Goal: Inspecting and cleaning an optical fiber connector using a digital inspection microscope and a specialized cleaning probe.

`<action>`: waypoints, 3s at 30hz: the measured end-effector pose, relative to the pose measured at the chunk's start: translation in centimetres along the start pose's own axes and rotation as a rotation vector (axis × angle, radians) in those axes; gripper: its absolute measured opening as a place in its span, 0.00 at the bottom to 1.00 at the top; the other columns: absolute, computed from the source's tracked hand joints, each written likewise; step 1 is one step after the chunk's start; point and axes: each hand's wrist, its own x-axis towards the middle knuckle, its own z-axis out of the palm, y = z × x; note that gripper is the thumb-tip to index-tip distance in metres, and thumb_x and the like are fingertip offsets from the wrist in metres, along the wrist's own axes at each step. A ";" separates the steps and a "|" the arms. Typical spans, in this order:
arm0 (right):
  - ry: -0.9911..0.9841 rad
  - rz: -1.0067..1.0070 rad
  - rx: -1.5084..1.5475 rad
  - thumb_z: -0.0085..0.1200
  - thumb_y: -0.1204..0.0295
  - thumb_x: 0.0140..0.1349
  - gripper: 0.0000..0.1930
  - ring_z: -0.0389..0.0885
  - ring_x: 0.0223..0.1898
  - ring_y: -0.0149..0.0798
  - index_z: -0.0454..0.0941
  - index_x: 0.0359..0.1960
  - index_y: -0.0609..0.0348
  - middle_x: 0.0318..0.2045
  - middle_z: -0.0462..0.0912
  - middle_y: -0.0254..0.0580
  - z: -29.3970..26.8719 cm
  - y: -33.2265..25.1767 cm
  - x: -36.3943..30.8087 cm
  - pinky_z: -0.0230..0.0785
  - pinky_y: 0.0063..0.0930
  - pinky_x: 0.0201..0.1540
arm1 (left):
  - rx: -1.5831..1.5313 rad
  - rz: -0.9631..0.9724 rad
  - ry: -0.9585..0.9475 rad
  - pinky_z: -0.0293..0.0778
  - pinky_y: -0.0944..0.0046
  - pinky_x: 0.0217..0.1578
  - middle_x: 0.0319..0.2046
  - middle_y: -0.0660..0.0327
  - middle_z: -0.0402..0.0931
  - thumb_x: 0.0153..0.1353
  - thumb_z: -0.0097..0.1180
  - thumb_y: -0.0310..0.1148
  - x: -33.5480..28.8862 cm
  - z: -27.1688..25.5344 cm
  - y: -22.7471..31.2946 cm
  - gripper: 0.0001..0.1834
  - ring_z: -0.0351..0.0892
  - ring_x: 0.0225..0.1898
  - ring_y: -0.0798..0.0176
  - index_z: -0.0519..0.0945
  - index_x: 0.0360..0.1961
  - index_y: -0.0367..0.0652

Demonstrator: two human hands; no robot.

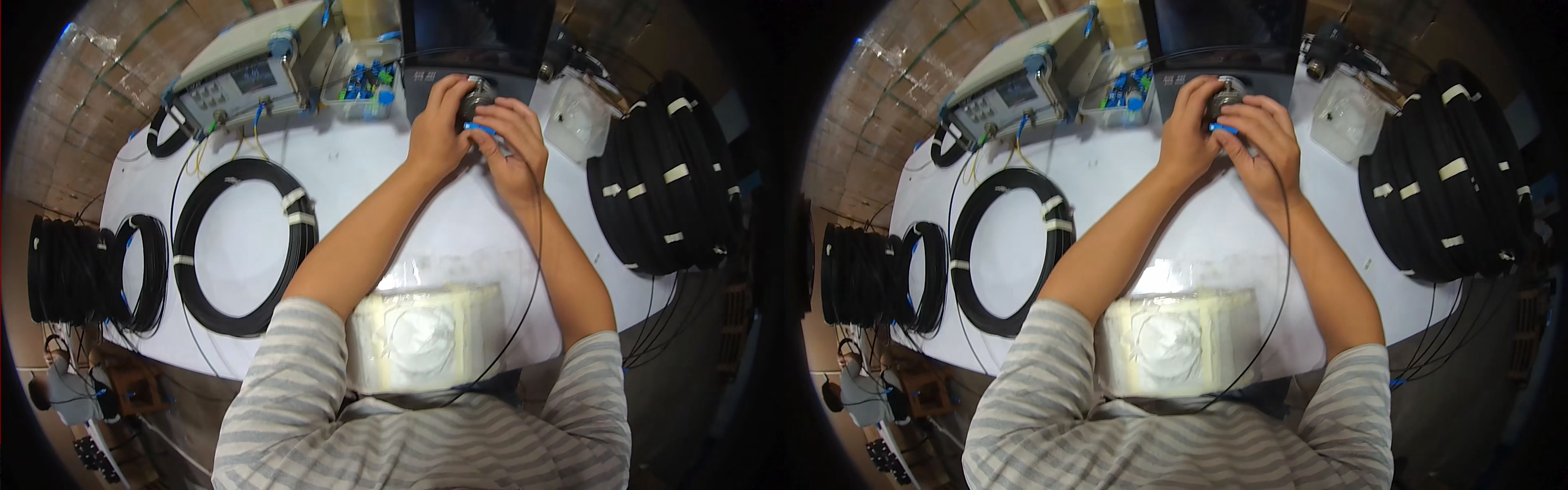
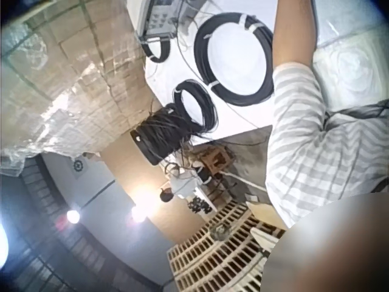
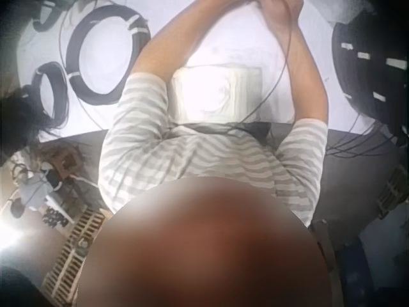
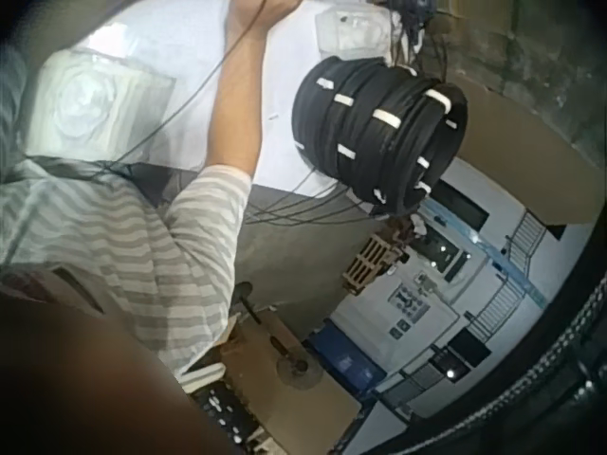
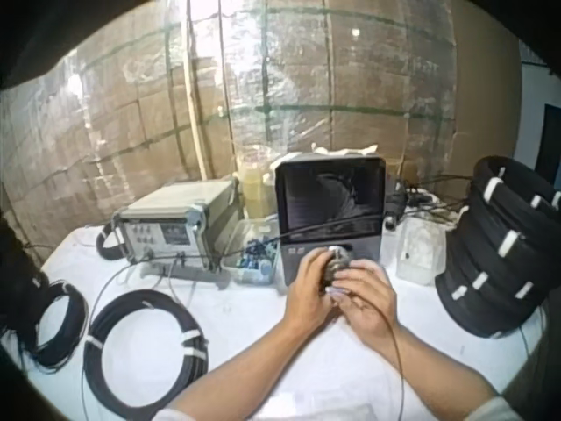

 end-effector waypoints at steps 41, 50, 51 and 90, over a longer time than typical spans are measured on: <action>-0.788 0.238 0.666 0.60 0.78 0.55 0.02 0.80 0.59 0.56 0.81 0.28 0.65 0.55 0.83 0.54 -4.0 -15.9 -6.0 0.75 0.44 0.61 | -0.055 -0.060 -0.087 0.79 0.50 0.59 0.69 0.50 0.68 0.60 0.66 0.23 0.4 -1.5 1.8 0.37 0.79 0.62 0.38 0.69 0.71 0.46; -0.775 0.213 0.678 0.60 0.80 0.53 0.04 0.81 0.55 0.56 0.80 0.30 0.67 0.53 0.84 0.56 -3.9 -15.7 -5.8 0.75 0.44 0.59 | -0.036 -0.255 -0.198 0.79 0.52 0.58 0.69 0.50 0.68 0.61 0.65 0.21 0.9 -2.4 3.4 0.36 0.81 0.60 0.42 0.68 0.71 0.45; -0.772 0.220 0.695 0.60 0.80 0.53 0.04 0.81 0.54 0.56 0.80 0.30 0.67 0.52 0.84 0.57 -3.9 -15.8 -5.8 0.75 0.43 0.58 | -0.041 -0.236 -0.192 0.80 0.53 0.58 0.70 0.50 0.68 0.61 0.65 0.21 1.0 -2.4 3.3 0.36 0.82 0.59 0.42 0.68 0.71 0.45; -0.794 0.331 0.700 0.60 0.78 0.50 0.04 0.83 0.54 0.59 0.79 0.27 0.64 0.54 0.83 0.59 -4.0 -15.8 -6.6 0.75 0.45 0.59 | -0.091 -0.221 -0.176 0.80 0.55 0.57 0.70 0.50 0.68 0.62 0.66 0.23 0.8 -2.1 3.3 0.36 0.81 0.61 0.43 0.68 0.71 0.44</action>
